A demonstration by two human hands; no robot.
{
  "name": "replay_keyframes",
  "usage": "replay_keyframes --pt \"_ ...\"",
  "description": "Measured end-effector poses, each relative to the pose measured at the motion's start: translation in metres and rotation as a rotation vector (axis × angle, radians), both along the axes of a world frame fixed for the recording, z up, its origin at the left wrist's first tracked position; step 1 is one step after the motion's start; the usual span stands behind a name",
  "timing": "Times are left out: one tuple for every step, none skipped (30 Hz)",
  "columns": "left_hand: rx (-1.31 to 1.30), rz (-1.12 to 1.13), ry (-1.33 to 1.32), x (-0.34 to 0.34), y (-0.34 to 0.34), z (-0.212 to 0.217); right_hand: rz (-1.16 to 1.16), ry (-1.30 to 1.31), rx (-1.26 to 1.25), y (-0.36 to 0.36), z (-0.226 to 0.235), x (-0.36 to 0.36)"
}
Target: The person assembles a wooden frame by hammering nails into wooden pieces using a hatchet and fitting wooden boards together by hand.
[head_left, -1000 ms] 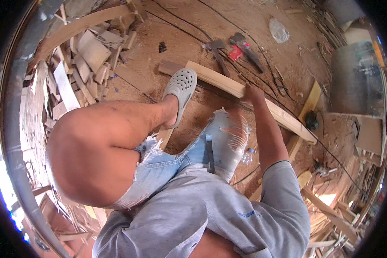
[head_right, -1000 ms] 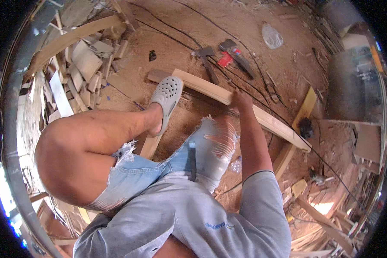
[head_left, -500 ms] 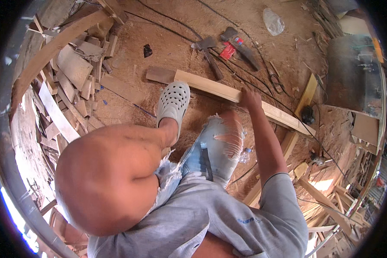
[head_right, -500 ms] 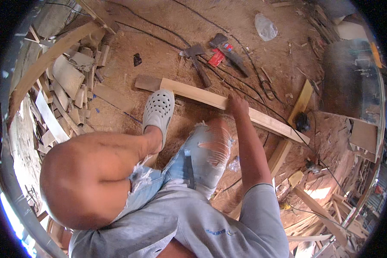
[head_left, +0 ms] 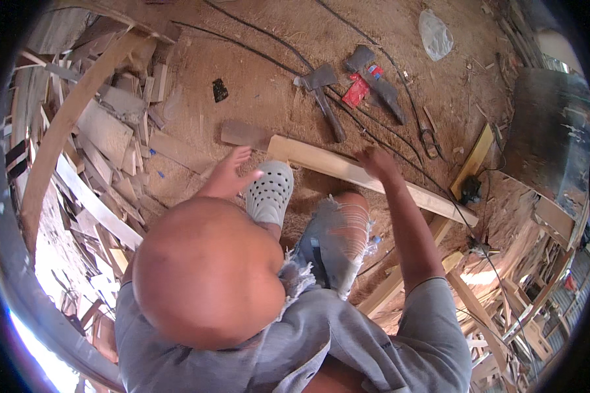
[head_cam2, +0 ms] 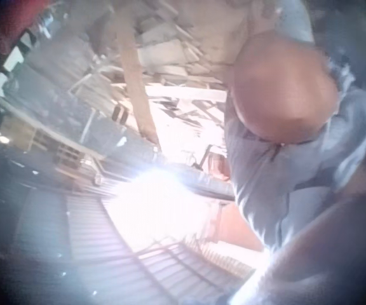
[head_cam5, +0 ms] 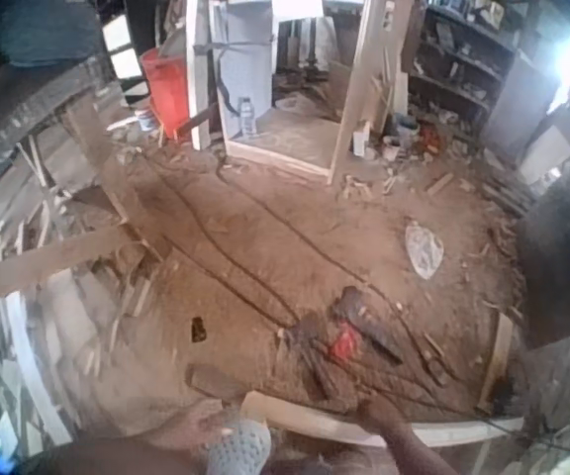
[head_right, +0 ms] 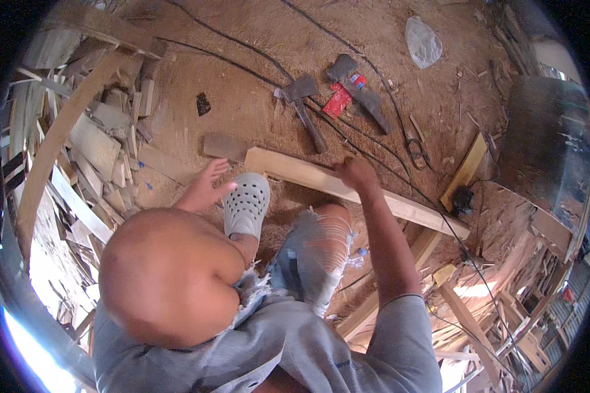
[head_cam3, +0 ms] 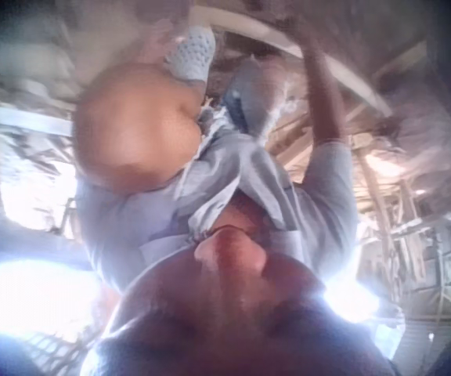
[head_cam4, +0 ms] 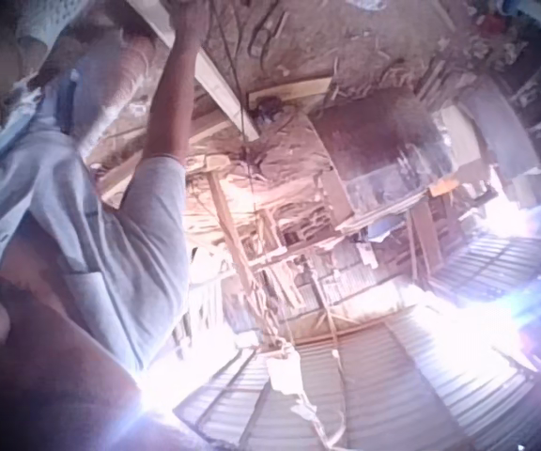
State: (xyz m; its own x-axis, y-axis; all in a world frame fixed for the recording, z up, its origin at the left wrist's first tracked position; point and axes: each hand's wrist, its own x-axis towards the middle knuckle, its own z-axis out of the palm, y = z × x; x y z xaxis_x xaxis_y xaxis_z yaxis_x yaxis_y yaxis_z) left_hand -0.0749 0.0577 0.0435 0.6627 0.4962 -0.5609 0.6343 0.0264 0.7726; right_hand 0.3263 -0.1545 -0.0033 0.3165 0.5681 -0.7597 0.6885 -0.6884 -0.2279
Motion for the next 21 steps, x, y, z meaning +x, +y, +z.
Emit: replay_keyframes --pt "0.071 -0.026 -0.055 0.021 -0.003 -0.014 0.01 0.022 0.006 0.012 -0.011 -0.002" --pt "0.117 -0.045 -0.003 0.041 -0.011 -0.024 -0.034 -0.009 0.1 0.028 -0.025 -0.009" --pt "0.181 -0.074 0.032 0.058 -0.023 -0.029 -0.076 -0.04 0.187 0.04 -0.039 -0.016" --pt "0.149 -0.073 0.077 0.07 -0.032 -0.032 -0.077 -0.033 0.182 0.053 -0.054 -0.024" --pt "0.219 -0.041 0.091 0.081 -0.04 -0.034 -0.07 -0.076 0.14 0.068 -0.069 -0.032" --pt "0.273 -0.012 0.099 0.086 -0.045 -0.033 -0.062 -0.117 0.097 0.079 -0.079 -0.036" --pt "0.271 -0.005 0.121 0.09 -0.048 -0.033 -0.054 -0.105 0.08 0.09 -0.087 -0.038" --pt "0.216 0.036 0.167 0.092 -0.048 -0.032 -0.06 -0.15 0.131 0.102 -0.092 -0.038" --pt "0.145 0.066 0.247 0.092 -0.046 -0.031 -0.059 -0.192 0.121 0.113 -0.092 -0.036" --pt "0.16 0.079 0.217 0.092 -0.042 -0.031 -0.064 -0.191 0.182 0.124 -0.09 -0.033" --pt "0.101 0.046 0.235 0.092 -0.038 -0.032 -0.162 0.002 0.113 0.134 -0.084 -0.026" --pt "0.06 0.02 0.229 0.092 -0.035 -0.032 -0.272 0.136 0.044 0.144 -0.075 -0.02" --pt "0.027 0.014 0.25 0.092 -0.034 -0.033 -0.26 0.191 0.029 0.152 -0.064 -0.013" --pt "0.03 -0.01 0.35 0.092 -0.033 -0.034 -0.455 0.446 -0.033 0.162 -0.051 -0.006" --pt "0.026 -0.033 0.433 0.093 -0.035 -0.036 -0.656 0.673 -0.114 0.171 -0.037 -0.001" --pt "0.036 -0.028 0.439 0.093 -0.036 -0.039 -0.546 0.671 -0.121 0.182 -0.019 0.023" --pt "0.041 -0.021 0.429 0.092 -0.039 -0.042 -0.476 0.504 -0.086 0.195 0.001 0.048" --pt "0.036 -0.018 0.443 0.091 -0.042 -0.046 -0.389 0.424 0.039 0.207 0.023 0.074" --pt "0.032 -0.005 0.42 0.09 -0.043 -0.051 -0.306 0.173 0.14 0.222 0.046 0.105" --pt "0.052 -0.034 0.464 0.088 -0.046 -0.055 -0.282 0.074 0.295 0.244 0.075 0.147" --pt "0.076 -0.066 0.506 0.086 -0.048 -0.059 -0.217 -0.15 0.342 0.266 0.107 0.189"
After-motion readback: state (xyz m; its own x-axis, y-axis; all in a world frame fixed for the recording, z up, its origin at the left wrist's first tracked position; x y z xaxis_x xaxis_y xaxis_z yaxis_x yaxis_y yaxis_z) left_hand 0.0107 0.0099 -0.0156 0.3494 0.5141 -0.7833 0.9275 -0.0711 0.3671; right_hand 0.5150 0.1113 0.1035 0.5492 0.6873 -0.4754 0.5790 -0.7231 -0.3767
